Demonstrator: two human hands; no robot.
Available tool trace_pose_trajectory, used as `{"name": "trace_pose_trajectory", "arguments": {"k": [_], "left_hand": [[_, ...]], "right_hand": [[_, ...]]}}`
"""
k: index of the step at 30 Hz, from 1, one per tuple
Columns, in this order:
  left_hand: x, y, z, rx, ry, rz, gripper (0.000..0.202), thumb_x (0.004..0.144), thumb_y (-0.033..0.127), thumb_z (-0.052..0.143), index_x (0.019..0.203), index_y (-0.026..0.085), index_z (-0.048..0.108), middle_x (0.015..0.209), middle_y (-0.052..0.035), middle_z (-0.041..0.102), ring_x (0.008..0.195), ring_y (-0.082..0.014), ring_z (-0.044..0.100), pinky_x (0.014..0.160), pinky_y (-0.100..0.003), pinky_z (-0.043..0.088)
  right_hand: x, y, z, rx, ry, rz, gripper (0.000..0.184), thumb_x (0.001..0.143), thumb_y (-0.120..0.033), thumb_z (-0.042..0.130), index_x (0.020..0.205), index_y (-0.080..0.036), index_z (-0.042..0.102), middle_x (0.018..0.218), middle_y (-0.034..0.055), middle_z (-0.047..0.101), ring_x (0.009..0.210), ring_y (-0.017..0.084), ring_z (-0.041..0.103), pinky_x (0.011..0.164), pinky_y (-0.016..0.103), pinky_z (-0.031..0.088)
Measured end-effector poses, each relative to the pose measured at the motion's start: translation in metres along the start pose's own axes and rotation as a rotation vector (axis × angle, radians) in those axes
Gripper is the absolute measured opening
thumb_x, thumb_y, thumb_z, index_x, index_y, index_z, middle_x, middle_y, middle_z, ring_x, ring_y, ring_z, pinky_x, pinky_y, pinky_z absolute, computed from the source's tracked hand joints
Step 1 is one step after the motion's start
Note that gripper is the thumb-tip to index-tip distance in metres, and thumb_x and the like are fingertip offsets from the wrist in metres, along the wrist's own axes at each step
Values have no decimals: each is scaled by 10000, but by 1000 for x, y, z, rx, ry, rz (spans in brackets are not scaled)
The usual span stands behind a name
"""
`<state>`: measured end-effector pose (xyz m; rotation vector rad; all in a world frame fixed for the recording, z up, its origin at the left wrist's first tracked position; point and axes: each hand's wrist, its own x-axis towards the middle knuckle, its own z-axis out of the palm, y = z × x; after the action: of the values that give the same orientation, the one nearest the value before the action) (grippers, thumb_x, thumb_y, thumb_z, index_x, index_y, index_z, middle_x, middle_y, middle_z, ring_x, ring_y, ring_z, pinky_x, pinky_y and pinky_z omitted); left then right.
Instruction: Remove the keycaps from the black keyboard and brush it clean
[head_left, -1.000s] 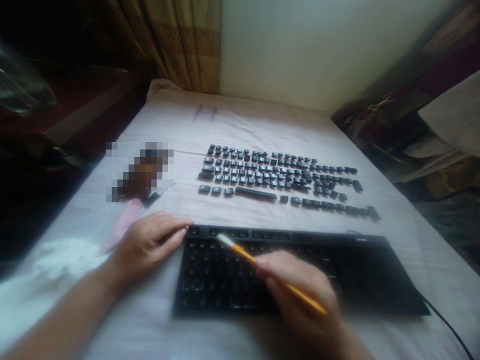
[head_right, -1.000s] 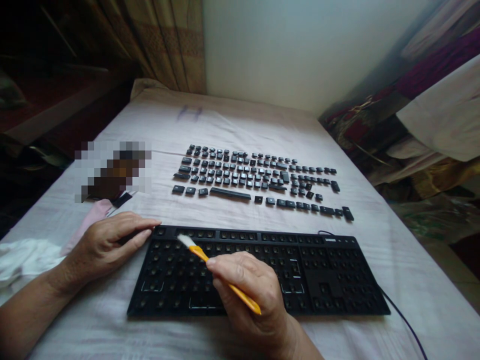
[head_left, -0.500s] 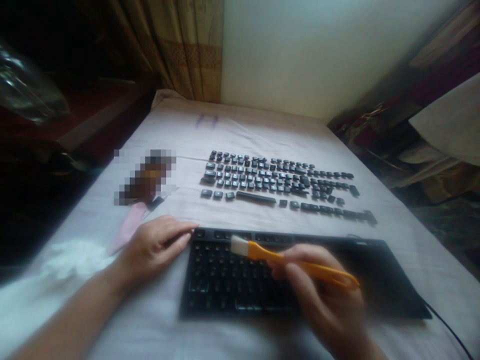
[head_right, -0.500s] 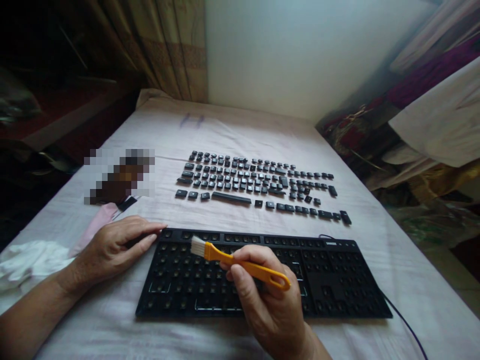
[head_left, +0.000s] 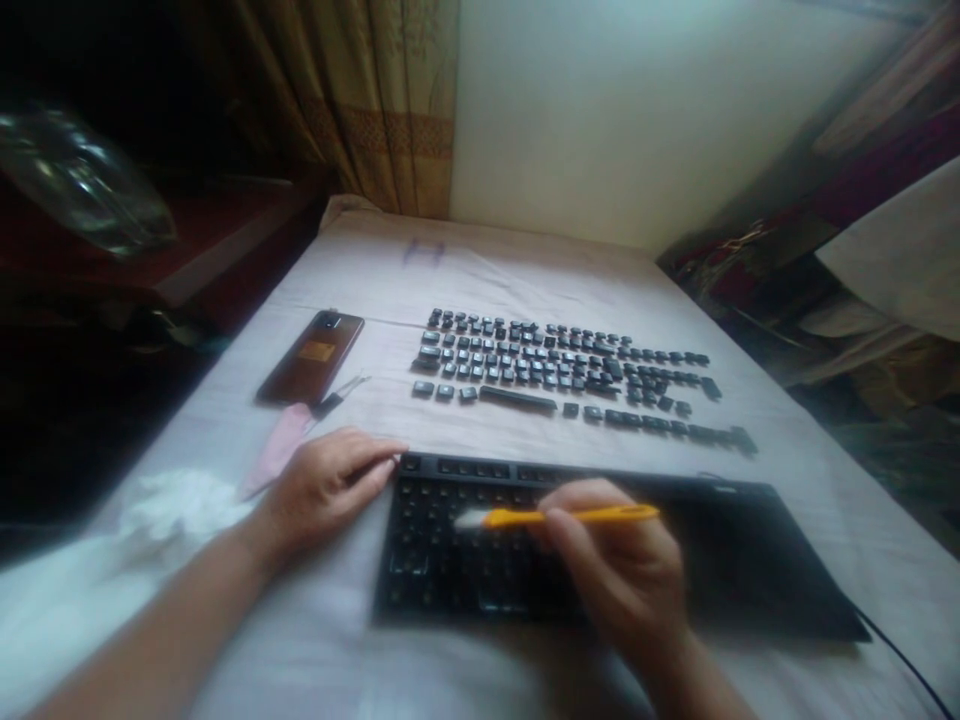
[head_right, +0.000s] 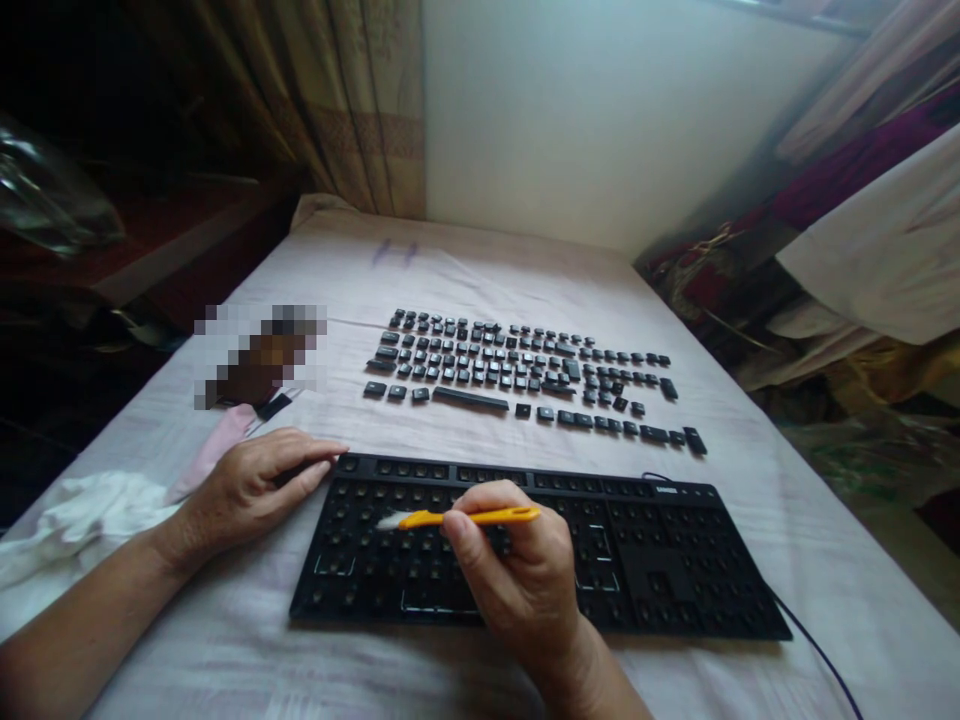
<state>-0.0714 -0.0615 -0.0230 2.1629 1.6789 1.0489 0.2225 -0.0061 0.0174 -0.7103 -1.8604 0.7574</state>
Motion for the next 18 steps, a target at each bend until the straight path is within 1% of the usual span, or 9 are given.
{"name": "trace_pose_trajectory", "arguments": {"k": [4, 7, 12, 18], "left_hand": [[0, 2, -1, 0, -8, 0, 218, 949, 262, 591, 1092, 224, 752, 945, -57, 793, 845, -177, 742, 780, -294, 613], [1, 3, -1, -15, -13, -7, 213, 950, 245, 590, 1091, 222, 749, 953, -51, 791, 856, -171, 741, 778, -279, 608], [0, 2, -1, -11, -22, -21, 222, 954, 262, 585, 1102, 228, 747, 965, -56, 790, 876, -183, 740, 795, -296, 610], [0, 0, -1, -6, -22, -2, 219, 951, 252, 591, 1106, 228, 743, 962, -50, 791, 860, -177, 740, 792, -290, 608]], "right_hand": [[2, -3, 1, -46, -92, -76, 107, 860, -93, 642, 832, -194, 661, 666, 20, 726, 529, 152, 693, 506, 233, 567], [4, -4, 1, -94, -136, -126, 109, 873, -102, 628, 824, -197, 649, 647, 24, 717, 515, 153, 678, 497, 245, 562], [3, -2, 5, -100, -135, -121, 118, 906, -128, 612, 818, -200, 644, 624, 15, 705, 504, 144, 667, 490, 235, 548], [4, -5, 9, -25, -201, -89, 145, 923, -147, 605, 800, -195, 665, 626, 26, 714, 505, 151, 675, 493, 234, 553]]}}
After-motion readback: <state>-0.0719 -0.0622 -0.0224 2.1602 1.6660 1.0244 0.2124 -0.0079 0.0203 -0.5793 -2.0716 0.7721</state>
